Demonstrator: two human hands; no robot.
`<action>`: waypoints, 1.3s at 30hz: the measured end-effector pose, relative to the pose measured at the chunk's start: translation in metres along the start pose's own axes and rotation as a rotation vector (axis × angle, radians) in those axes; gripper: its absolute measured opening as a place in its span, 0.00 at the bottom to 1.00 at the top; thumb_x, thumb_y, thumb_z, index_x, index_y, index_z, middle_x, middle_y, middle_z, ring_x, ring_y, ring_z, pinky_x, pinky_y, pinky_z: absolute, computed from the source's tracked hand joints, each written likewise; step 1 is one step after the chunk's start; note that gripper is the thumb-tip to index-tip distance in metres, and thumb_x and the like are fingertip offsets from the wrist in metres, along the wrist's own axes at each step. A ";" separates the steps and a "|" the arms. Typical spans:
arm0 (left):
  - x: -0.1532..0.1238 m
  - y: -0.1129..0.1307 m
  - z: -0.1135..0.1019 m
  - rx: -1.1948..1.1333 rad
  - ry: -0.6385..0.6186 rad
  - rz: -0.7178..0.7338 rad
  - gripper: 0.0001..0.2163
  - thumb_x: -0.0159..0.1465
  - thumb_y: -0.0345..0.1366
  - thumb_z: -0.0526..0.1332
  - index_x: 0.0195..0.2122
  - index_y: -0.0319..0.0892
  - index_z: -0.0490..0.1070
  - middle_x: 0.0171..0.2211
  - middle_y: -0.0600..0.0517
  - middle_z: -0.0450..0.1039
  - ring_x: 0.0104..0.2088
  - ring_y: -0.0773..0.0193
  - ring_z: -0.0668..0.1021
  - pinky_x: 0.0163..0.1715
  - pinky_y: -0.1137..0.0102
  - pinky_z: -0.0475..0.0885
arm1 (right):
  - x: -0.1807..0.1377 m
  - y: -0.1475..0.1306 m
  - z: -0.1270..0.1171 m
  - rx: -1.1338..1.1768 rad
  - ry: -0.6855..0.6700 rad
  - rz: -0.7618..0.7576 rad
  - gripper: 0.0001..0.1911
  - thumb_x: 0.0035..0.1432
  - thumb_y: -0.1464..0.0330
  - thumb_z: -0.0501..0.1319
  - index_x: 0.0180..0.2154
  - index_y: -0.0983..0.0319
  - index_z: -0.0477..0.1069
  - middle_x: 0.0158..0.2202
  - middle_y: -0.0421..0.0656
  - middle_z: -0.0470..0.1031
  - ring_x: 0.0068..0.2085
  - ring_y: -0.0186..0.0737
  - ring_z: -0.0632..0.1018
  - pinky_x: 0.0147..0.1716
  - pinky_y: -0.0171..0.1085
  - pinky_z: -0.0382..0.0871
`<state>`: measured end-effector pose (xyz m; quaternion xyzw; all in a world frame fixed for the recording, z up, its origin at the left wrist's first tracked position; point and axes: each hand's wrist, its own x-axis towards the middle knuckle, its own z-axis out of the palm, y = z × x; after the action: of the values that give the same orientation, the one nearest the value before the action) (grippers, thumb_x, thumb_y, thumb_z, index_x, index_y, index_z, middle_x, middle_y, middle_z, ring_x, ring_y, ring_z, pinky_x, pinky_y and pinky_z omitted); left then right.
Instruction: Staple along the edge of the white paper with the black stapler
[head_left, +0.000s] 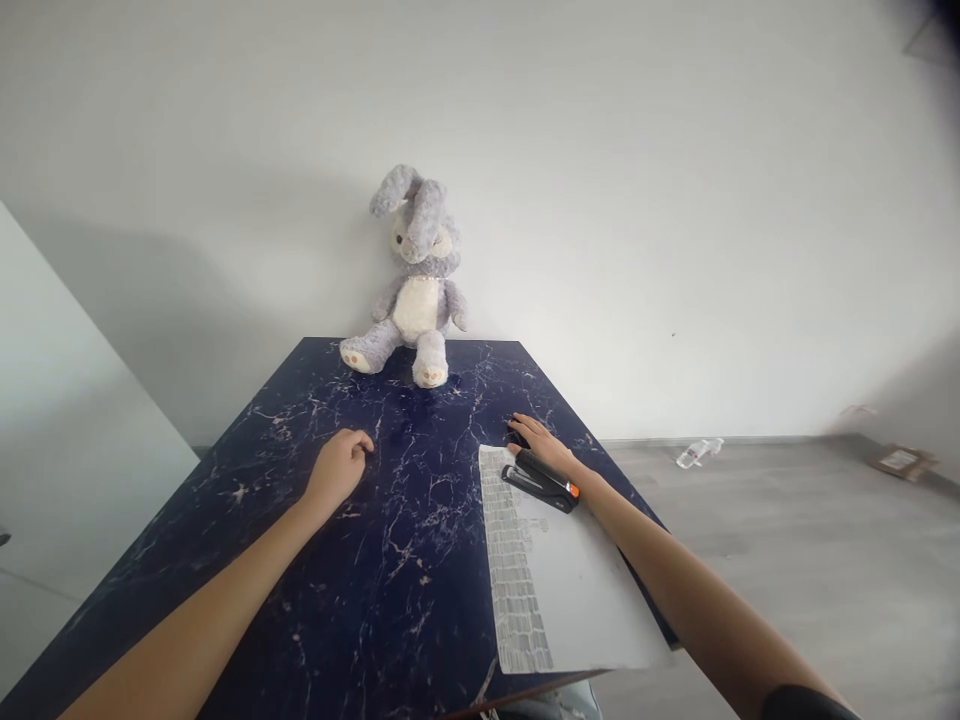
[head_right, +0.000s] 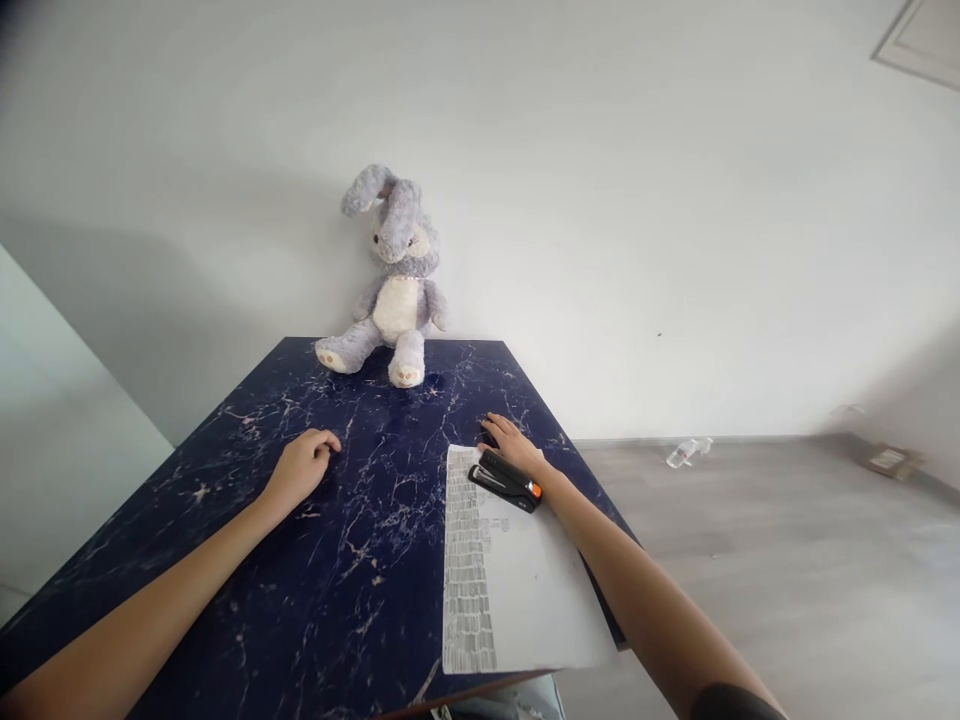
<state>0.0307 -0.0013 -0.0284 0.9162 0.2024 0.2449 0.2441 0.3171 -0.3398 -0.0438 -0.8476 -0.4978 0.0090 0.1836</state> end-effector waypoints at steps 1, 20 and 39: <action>0.000 0.000 0.000 0.000 -0.001 0.001 0.14 0.63 0.29 0.50 0.32 0.45 0.75 0.39 0.48 0.76 0.38 0.56 0.78 0.43 0.64 0.69 | 0.000 0.002 0.001 -0.007 -0.003 -0.004 0.30 0.71 0.53 0.53 0.67 0.60 0.64 0.73 0.55 0.56 0.73 0.55 0.58 0.70 0.57 0.54; 0.003 -0.005 -0.001 -0.038 0.011 -0.030 0.14 0.62 0.27 0.51 0.34 0.45 0.77 0.39 0.49 0.77 0.39 0.57 0.79 0.43 0.65 0.71 | 0.007 -0.009 0.004 -0.064 0.016 0.000 0.26 0.72 0.58 0.53 0.65 0.64 0.66 0.72 0.57 0.58 0.73 0.54 0.59 0.71 0.56 0.54; 0.025 -0.145 -0.087 -0.109 0.288 -0.385 0.15 0.54 0.33 0.53 0.38 0.43 0.77 0.40 0.47 0.83 0.41 0.55 0.83 0.42 0.65 0.76 | 0.170 -0.313 0.128 0.075 -0.143 -0.378 0.23 0.75 0.62 0.53 0.66 0.62 0.61 0.75 0.52 0.52 0.75 0.49 0.54 0.72 0.60 0.45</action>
<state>-0.0331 0.1574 -0.0329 0.8018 0.3925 0.3327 0.3040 0.1143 -0.0199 -0.0347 -0.7289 -0.6590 0.0530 0.1776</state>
